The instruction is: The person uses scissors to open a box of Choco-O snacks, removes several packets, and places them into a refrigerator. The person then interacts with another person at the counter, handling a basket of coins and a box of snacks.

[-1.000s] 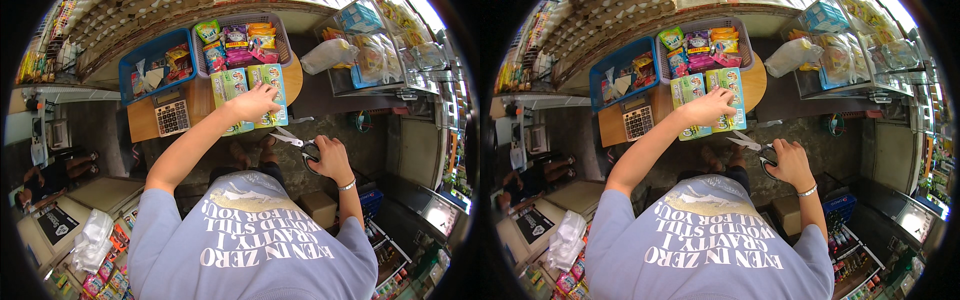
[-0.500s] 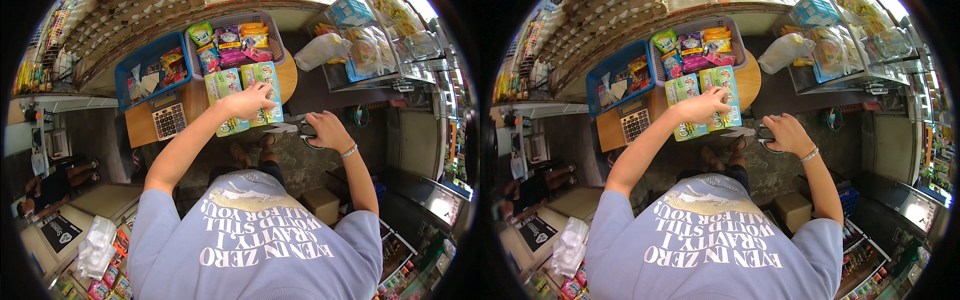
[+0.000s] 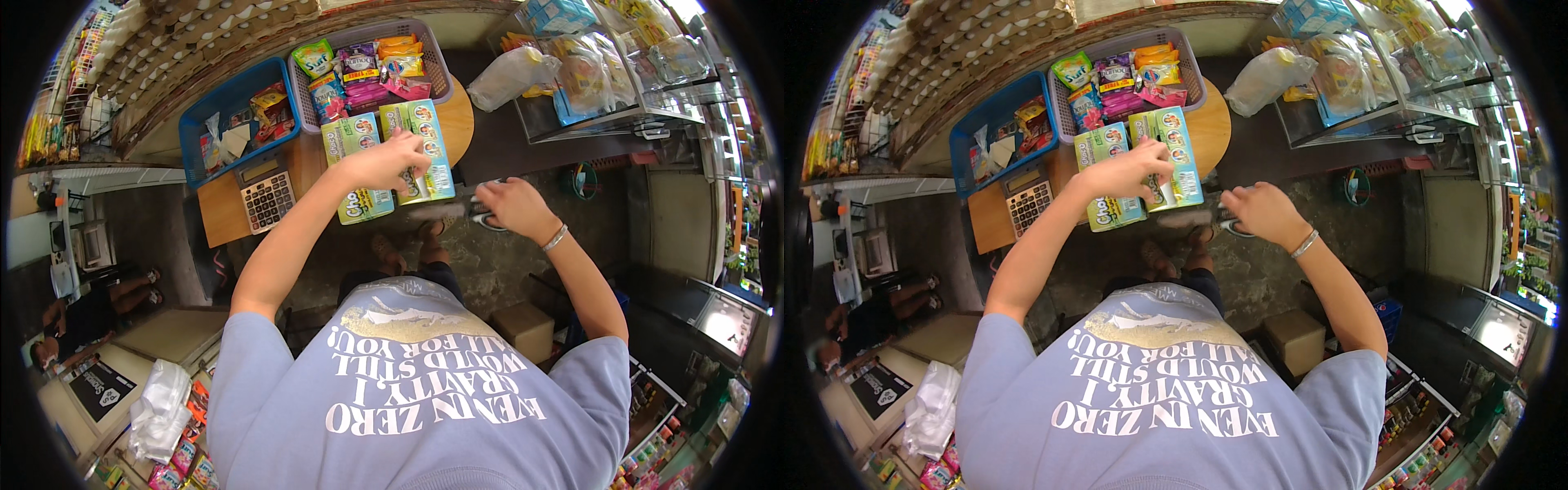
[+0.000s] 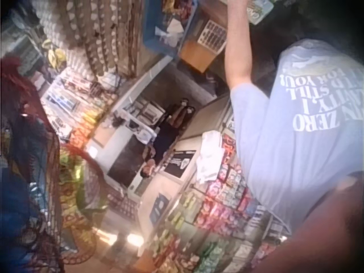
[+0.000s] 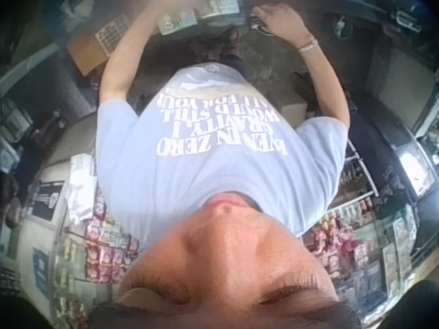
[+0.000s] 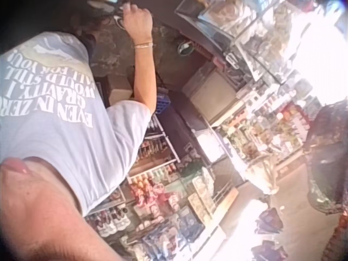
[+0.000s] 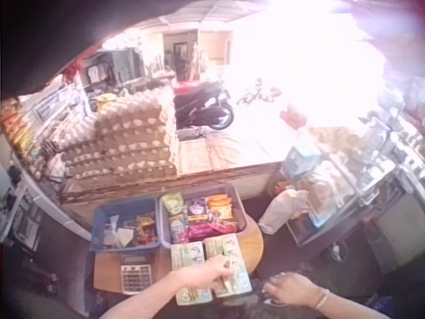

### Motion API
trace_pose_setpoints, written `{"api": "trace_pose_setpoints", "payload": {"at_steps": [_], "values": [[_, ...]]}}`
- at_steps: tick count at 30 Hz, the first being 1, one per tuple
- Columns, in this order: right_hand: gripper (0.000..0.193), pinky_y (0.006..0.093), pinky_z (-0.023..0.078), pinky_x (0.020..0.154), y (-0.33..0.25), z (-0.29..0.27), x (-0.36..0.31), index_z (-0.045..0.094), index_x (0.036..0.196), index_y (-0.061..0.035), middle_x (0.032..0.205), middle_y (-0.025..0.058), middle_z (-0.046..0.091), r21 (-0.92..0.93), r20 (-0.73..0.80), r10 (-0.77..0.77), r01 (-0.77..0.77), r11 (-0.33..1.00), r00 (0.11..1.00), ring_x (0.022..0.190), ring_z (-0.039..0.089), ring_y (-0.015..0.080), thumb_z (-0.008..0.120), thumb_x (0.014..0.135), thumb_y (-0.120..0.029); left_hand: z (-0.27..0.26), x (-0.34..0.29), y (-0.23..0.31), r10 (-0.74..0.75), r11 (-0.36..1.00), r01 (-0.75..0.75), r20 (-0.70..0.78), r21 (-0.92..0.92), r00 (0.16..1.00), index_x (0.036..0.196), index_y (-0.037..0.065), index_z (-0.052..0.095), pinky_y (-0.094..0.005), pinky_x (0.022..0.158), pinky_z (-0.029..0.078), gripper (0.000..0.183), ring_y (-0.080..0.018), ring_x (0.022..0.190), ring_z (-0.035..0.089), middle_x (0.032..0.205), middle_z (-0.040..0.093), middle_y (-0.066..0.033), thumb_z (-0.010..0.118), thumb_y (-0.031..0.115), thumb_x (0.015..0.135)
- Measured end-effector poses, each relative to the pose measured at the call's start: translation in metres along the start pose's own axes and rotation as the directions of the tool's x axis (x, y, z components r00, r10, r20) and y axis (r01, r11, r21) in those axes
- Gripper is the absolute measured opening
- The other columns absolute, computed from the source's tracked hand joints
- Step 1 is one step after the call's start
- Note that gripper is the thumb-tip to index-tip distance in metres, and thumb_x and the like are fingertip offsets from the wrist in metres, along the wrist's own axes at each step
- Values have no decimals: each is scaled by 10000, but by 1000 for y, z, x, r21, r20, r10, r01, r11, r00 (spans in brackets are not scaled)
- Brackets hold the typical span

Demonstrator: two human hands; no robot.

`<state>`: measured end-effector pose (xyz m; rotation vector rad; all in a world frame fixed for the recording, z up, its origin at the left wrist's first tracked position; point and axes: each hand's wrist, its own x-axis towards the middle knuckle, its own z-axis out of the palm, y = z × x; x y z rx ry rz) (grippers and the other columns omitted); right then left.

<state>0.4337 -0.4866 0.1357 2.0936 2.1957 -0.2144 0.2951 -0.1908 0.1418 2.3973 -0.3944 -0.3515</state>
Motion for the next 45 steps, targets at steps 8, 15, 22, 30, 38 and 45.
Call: {"api": "trace_pose_setpoints", "payload": {"at_steps": [8, 15, 22, 30, 38, 45], "values": [[380, 335, 458, 645, -1, -11, -57, 539, 875, -54, 720, 56, 580, 517, -158, 393, -263, 815, 906, 649, 596, 222, 852, 757, -234, 37, -16, 7, -57, 997, 78, -480, 25, 876, 890, 97, 643, -544, 1219, 272, 337, -417, 1401, 379, 1345, 525, -177, 883, 305, 776], [455, 338, 401, 564, 1, 25, -48, 490, 879, -35, 661, 93, 500, 819, -149, 808, -388, 424, 569, 583, 449, 216, 890, 771, -225, 89, 13, 29, -496, 801, 561, -754, -207, 430, 1357, 50, 499, -564, 1230, 241, 624, -499, 1477, 292, 1583, 313, -333, 759, 241, 823], [396, 423, 468, 672, 1, 14, -31, 551, 937, -56, 836, 122, 654, 540, -283, 742, -539, 646, 607, 749, 635, 360, 841, 748, -249, 62, 11, 19, -551, 807, 564, -567, -174, 613, 1472, -47, 368, -545, 1215, 284, 799, -474, 1401, 383, 1553, 372, -347, 670, 136, 756], [426, 425, 453, 727, 48, -10, 0, 538, 1002, -84, 882, 81, 623, 270, -306, 547, -480, 835, 779, 797, 635, 325, 825, 727, -238, 36, 57, 7, -592, 707, 683, -680, -183, 432, 1372, -93, 419, -471, 1074, 481, 793, -444, 1253, 550, 1353, 528, -318, 811, 217, 756], [493, 408, 474, 770, 92, -27, 57, 557, 1109, -82, 951, 69, 658, 137, -283, 322, -295, 946, 903, 843, 682, 284, 827, 750, -287, 11, 52, -3, -723, 651, 688, -540, -322, 431, 1430, -102, 474, -507, 923, 566, 780, -453, 997, 712, 1040, 716, -319, 724, 271, 792], [523, 402, 496, 774, 110, -30, 88, 562, 1164, -89, 958, 69, 660, 64, -214, 227, -218, 974, 950, 816, 693, 285, 827, 767, -303, 10, 50, 1, -753, 634, 661, -511, -400, 413, 1469, -113, 430, -507, 883, 562, 801, -456, 931, 714, 954, 713, -316, 682, 270, 813]]}}
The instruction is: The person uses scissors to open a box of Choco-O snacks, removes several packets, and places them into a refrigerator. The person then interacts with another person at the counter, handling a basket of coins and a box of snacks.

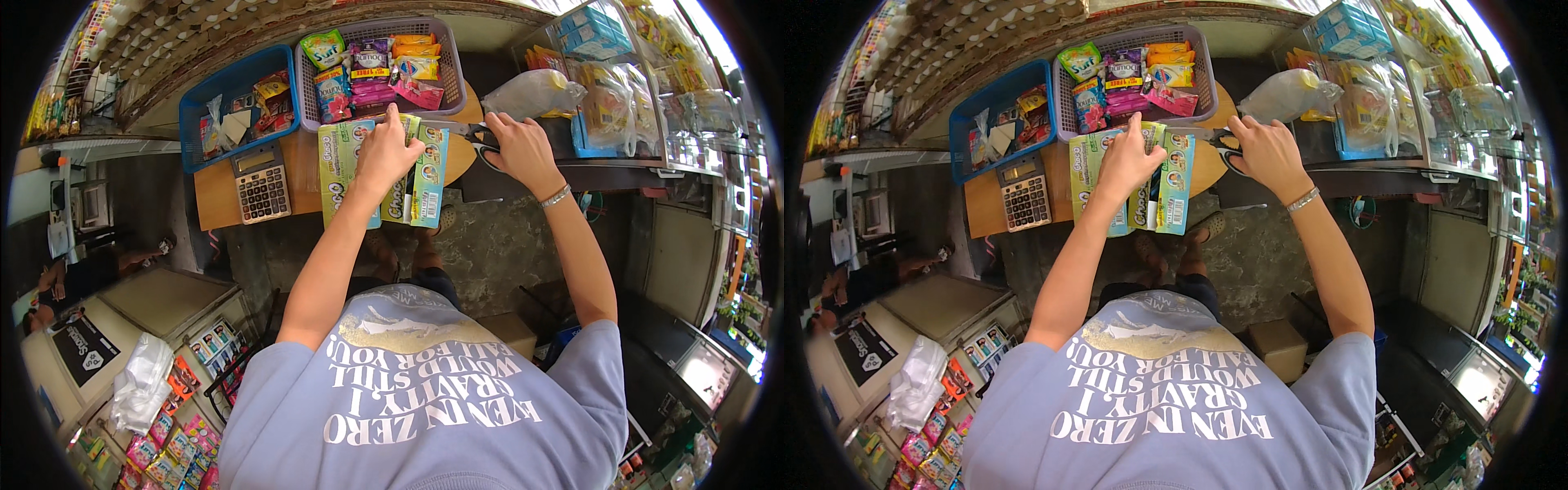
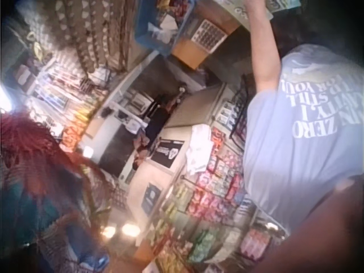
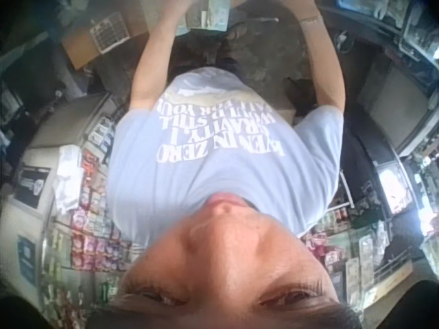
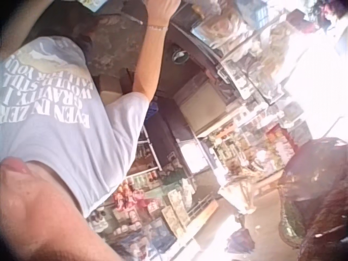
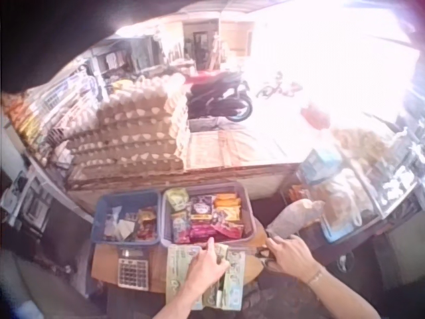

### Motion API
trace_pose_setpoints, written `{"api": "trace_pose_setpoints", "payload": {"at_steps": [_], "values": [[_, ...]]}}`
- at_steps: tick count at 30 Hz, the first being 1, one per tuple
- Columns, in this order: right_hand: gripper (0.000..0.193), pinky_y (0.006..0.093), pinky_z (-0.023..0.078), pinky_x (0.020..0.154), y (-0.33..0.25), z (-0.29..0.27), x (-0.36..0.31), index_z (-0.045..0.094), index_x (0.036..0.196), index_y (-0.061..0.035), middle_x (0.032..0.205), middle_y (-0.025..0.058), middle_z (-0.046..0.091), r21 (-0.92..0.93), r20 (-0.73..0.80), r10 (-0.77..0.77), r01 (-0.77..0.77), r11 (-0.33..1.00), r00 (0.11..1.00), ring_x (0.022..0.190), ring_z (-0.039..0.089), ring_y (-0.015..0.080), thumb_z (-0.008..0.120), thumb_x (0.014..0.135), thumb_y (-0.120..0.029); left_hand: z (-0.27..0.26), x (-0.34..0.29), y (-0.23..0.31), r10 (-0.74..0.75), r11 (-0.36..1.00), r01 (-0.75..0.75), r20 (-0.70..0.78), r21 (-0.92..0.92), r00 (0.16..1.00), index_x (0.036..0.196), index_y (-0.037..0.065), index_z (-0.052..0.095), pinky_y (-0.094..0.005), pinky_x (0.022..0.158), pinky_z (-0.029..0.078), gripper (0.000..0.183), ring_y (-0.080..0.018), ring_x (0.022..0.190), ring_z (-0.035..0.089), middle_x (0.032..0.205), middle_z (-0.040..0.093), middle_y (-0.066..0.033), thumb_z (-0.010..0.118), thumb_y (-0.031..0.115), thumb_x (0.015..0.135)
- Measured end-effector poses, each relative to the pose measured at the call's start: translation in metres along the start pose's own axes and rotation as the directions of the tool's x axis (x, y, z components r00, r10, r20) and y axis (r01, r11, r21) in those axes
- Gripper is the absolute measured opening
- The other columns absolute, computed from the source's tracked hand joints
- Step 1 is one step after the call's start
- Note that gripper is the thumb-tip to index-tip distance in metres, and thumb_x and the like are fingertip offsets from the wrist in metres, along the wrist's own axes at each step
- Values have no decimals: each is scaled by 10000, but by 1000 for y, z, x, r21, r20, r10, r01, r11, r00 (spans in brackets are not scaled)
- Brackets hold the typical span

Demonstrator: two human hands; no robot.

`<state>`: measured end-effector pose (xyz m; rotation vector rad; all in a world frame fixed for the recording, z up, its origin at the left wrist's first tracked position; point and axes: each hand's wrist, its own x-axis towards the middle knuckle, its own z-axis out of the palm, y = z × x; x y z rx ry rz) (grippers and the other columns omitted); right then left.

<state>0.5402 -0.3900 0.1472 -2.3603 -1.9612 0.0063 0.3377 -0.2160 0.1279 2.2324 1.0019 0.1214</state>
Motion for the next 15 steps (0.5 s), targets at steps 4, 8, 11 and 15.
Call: {"api": "trace_pose_setpoints", "payload": {"at_steps": [4, 8, 11, 15], "values": [[482, 418, 523, 771, 11, 12, 12, 552, 1138, -89, 963, 71, 649, -5, 11, -13, 13, 1000, 1000, 822, 693, 300, 813, 782, -283, 2, 2, -9, -12, 998, 9, -57, -55, 998, 1456, -73, 457, -529, 836, 553, 694, -453, 870, 712, 893, 702, -315, 642, 227, 858], [442, 433, 542, 748, 23, 22, 17, 546, 1101, -91, 973, 77, 651, -129, 93, 27, -15, 992, 995, 813, 694, 317, 807, 789, -266, 0, 7, -27, 37, 984, -58, -123, -166, 992, 1392, -77, 494, -554, 800, 549, 541, -495, 867, 695, 904, 704, -330, 581, 166, 916], [444, 444, 544, 720, 22, 28, 15, 536, 1073, -91, 959, 89, 668, 33, 5, 44, -44, 999, 999, 807, 691, 341, 814, 779, -273, -3, 5, -34, 44, 968, -63, -83, -242, 996, 1329, -66, 534, -544, 811, 539, 442, -488, 901, 691, 928, 699, -328, 552, 183, 964], [480, 462, 502, 616, 13, 57, -21, 529, 976, -75, 798, 111, 654, 354, -218, 338, -249, 902, 915, 738, 660, 382, 853, 796, -380, 3, 5, -45, 21, 961, -42, -78, -273, 997, 1236, -32, 601, -506, 832, 519, 334, -448, 952, 687, 992, 698, -288, 534, 222, 1030]]}}
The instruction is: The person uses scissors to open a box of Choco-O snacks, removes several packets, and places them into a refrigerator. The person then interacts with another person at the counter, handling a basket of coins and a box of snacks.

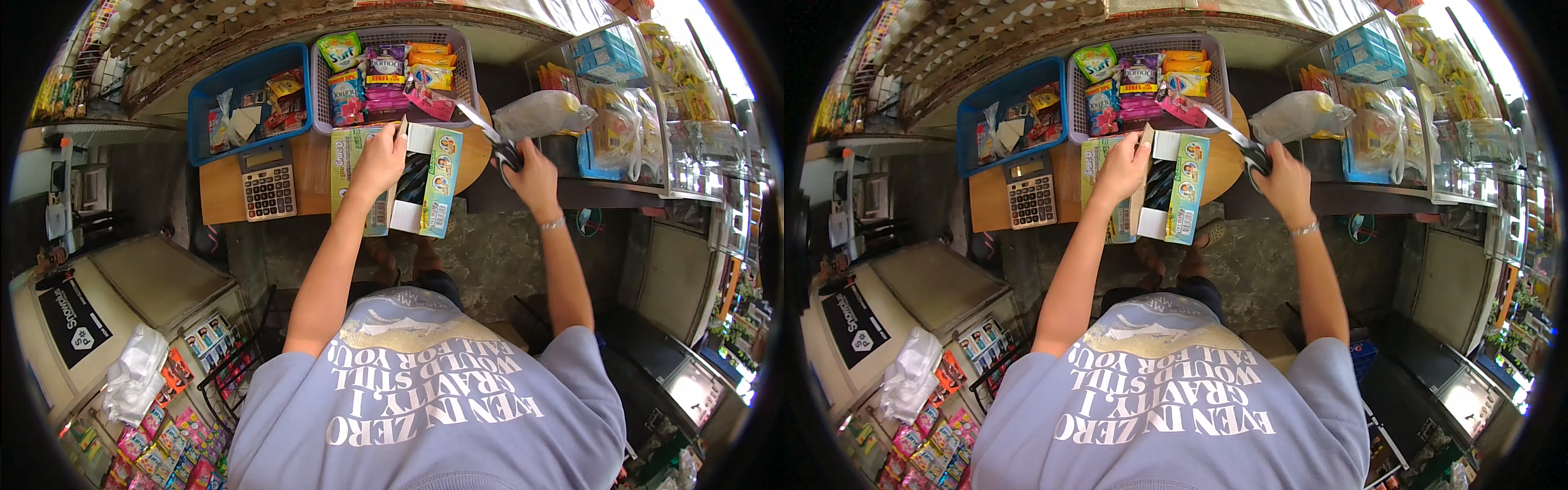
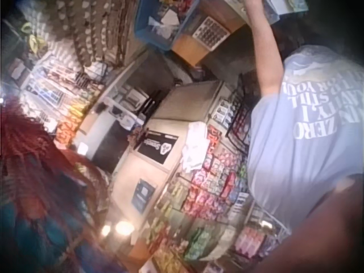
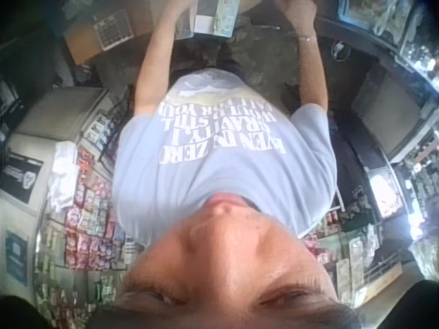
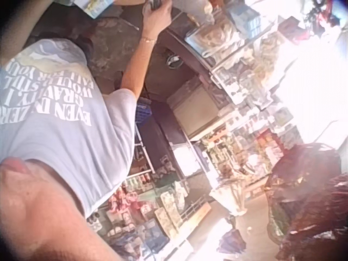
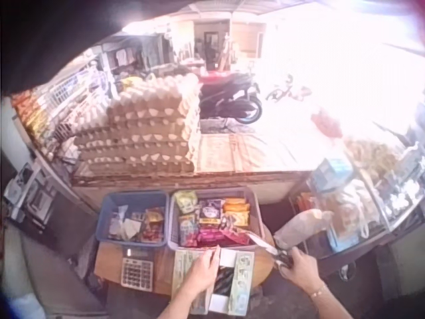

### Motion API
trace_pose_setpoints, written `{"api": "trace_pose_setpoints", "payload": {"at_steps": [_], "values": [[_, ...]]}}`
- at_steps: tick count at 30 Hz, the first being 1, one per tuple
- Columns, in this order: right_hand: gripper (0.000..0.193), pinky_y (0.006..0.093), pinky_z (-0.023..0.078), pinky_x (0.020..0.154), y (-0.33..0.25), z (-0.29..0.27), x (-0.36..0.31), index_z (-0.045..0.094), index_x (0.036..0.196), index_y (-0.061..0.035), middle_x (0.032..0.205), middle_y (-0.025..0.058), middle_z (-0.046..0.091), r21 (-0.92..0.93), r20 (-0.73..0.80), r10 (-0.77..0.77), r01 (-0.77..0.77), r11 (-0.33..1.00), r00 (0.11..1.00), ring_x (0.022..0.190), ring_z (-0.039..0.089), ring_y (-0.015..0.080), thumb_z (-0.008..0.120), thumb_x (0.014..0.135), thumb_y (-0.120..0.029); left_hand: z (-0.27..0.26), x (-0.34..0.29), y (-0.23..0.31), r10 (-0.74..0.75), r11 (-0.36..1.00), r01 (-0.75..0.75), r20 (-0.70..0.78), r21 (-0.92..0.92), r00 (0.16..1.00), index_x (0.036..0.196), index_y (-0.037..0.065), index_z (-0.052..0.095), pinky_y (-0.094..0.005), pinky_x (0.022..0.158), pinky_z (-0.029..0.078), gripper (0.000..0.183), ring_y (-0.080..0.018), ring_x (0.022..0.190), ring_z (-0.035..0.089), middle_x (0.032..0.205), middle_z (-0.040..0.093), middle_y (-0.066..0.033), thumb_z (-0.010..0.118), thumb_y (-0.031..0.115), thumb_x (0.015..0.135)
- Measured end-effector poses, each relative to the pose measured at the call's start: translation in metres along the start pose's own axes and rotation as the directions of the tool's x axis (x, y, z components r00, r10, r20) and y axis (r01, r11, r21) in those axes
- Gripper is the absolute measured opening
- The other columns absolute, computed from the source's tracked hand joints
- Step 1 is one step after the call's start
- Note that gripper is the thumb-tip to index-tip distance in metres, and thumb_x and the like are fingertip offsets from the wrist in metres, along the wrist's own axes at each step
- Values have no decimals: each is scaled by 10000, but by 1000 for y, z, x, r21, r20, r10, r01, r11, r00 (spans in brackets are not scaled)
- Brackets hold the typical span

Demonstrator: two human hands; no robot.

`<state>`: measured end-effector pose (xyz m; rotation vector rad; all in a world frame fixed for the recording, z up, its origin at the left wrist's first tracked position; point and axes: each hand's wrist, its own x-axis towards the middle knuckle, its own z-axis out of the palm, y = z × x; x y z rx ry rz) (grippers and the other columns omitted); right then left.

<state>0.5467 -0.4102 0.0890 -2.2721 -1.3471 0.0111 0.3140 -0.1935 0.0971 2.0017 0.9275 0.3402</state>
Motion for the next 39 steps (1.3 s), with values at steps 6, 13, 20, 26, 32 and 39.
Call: {"api": "trace_pose_setpoints", "payload": {"at_steps": [6, 13, 20, 26, 32, 39], "values": [[563, 488, 521, 655, 4, 65, -117, 527, 1012, -81, 809, 133, 681, 60, -110, 558, -555, 829, 822, 770, 685, 404, 877, 787, -460, 12, -5, -23, -87, 990, 71, -132, -122, 987, 1063, -33, 611, -478, 749, 509, 286, -407, 802, 663, 881, 685, -240, 505, 233, 1075], [474, 508, 551, 785, 44, 119, -129, 495, 1198, -83, 1101, 165, 700, -95, -70, 632, -636, 766, 772, 1010, 697, 405, 785, 892, -299, 13, -11, -11, -80, 990, 47, -254, -134, 964, 1136, 15, 569, -510, 686, 507, 212, -437, 774, 668, 860, 691, -246, 564, 212, 1056], [408, 453, 534, 847, -13, 72, -91, 630, 1264, -13, 1160, 187, 624, 170, -206, 439, -410, 896, 875, 965, 633, 359, 691, 983, -303, 7, -24, 13, -55, 981, 71, -94, 180, 994, 1049, -2, 560, -602, 727, 499, 271, -518, 864, 662, 867, 687, -305, 540, 268, 1050], [786, 503, 574, 780, -141, 39, -56, 421, 1422, -3, 1235, 265, 607, 158, 85, 333, -343, 926, 939, 961, 689, 473, 791, 865, -415, 10, -24, 4, -89, 993, 97, -104, 71, 991, 945, -14, 568, -599, 750, 480, 327, -532, 895, 646, 888, 670, -317, 524, 292, 1051], [451, 491, 570, 750, -101, 0, -53, 546, 1304, 62, 1000, 274, 714, 359, 238, 190, -268, 894, 952, 847, 720, 407, 673, 938, -166, 63, -86, -24, -208, 966, 164, -225, -198, 952, 903, -6, 540, -402, 654, 450, 301, -215, 673, 532, 749, 594, -134, 555, 238, 1077], [397, 460, 568, 709, -89, 5, -65, 545, 1342, -43, 1174, 214, 717, -133, 118, 42, -26, 991, 992, 882, 732, 342, 608, 953, -94, 108, -145, 8, -324, 846, 174, -228, -504, 918, 996, -12, 555, -343, 679, 465, 265, -149, 733, 553, 823, 611, -90, 544, 235, 1091]]}}
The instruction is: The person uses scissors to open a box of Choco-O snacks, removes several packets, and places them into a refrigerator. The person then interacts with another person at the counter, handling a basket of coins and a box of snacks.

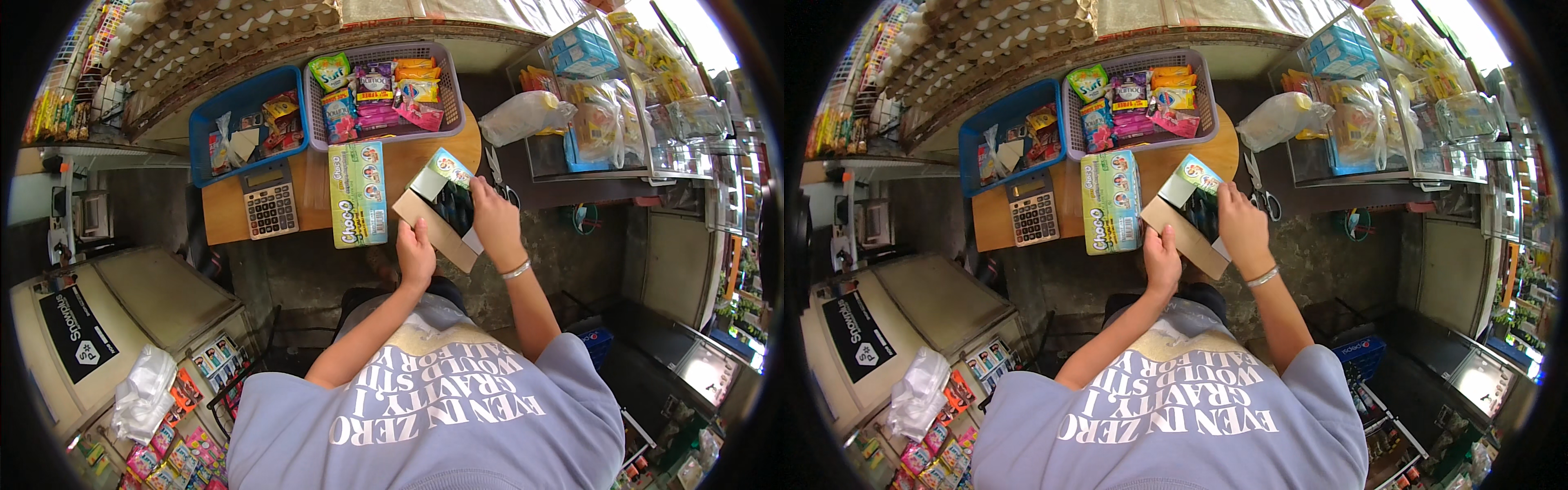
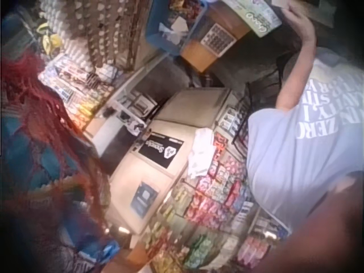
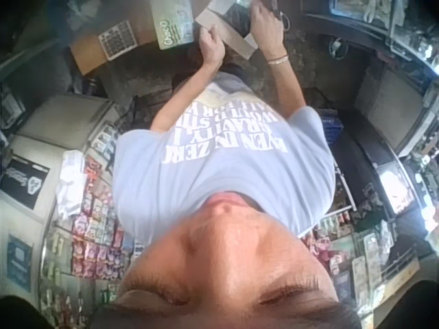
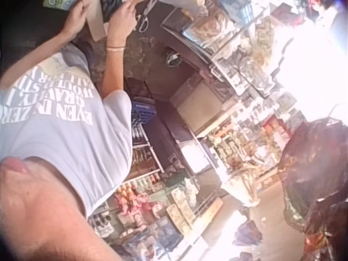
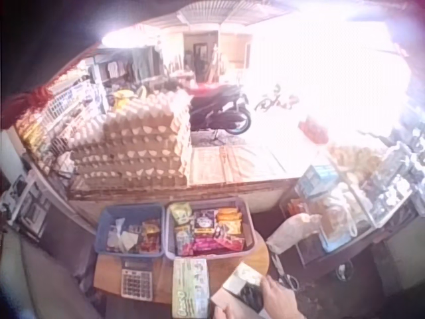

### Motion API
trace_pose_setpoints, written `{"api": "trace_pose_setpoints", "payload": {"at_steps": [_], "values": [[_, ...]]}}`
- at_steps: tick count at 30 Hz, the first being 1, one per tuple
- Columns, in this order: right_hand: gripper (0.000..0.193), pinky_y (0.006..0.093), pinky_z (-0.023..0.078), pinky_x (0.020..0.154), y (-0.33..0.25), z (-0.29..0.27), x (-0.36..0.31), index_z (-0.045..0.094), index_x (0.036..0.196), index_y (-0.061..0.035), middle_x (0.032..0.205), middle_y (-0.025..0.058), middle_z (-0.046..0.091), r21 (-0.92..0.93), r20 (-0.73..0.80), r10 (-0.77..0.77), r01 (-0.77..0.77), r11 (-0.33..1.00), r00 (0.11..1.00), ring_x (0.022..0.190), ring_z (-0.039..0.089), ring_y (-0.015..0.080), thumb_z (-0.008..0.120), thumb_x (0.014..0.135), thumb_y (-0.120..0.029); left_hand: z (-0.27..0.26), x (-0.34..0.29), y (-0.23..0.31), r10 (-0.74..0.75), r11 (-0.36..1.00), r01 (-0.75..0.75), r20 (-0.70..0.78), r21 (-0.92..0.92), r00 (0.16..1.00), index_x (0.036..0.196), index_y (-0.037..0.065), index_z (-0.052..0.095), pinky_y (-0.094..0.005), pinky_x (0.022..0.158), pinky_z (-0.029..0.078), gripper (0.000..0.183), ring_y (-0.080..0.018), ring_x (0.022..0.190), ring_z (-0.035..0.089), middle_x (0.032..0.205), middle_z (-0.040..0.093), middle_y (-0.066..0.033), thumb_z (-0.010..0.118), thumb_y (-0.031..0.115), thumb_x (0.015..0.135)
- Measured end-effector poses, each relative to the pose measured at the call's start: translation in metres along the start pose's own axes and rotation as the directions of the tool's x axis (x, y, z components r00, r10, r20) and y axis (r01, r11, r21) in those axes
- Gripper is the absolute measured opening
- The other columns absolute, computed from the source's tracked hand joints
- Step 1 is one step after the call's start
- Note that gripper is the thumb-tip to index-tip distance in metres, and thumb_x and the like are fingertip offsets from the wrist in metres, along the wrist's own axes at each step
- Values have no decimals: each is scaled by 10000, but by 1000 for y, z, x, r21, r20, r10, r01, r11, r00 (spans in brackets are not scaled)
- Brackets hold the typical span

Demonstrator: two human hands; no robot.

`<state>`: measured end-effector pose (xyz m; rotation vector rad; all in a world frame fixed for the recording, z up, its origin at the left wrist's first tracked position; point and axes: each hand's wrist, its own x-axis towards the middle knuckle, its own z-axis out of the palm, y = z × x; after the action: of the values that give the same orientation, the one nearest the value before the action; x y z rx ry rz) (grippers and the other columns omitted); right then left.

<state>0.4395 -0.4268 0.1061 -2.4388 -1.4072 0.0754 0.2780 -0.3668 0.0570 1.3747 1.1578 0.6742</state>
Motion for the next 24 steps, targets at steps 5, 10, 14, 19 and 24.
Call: {"api": "trace_pose_setpoints", "payload": {"at_steps": [5, 10, 14, 19, 24], "values": [[477, 397, 545, 790, -22, 13, 17, 539, 1394, -30, 1101, 122, 615, -348, 16, -91, 91, 933, 996, 907, 627, 291, 565, 938, -167, 16, -7, -20, -244, 945, 262, 114, -193, 963, 1101, -17, 547, -367, 735, 574, 255, -167, 847, 627, 963, 631, -87, 535, 238, 1087], [488, 367, 563, 744, 5, 26, 42, 565, 1373, -67, 1066, 78, 622, -314, -56, -344, 311, 897, 937, 890, 653, 250, 614, 895, -152, 22, -4, 1, -302, 809, 370, 217, -457, 928, 1195, 9, 540, -372, 780, 630, 226, -173, 968, 676, 1099, 634, -83, 515, 208, 1091], [367, 325, 564, 624, 16, 7, 58, 601, 1263, -91, 953, 42, 634, -190, -10, -401, 392, 900, 916, 809, 689, 202, 619, 904, -165, 24, -7, -10, -263, 801, 336, 212, -496, 941, 1227, 27, 527, -382, 819, 627, 232, -184, 1006, 679, 1136, 628, -85, 519, 217, 1092], [393, 359, 570, 714, 23, -5, 67, 640, 1303, -126, 987, 64, 665, -84, 108, -347, 356, 931, 932, 915, 696, 230, 632, 911, -143, 28, -8, -24, -249, 752, 377, 297, -540, 922, 1300, 48, 497, -443, 988, 562, 293, -221, 1138, 644, 1214, 616, -98, 521, 256, 1095], [236, 383, 566, 819, 35, -39, 72, 718, 1150, -64, 1074, 114, 729, 445, -80, -350, 347, 825, 933, 929, 717, 297, 644, 1006, -235, 35, -28, -9, -426, 635, 545, 339, -547, 839, 1469, 23, 411, -485, 1135, 449, 562, -280, 1387, 511, 1367, 570, -136, 547, 406, 1080]]}}
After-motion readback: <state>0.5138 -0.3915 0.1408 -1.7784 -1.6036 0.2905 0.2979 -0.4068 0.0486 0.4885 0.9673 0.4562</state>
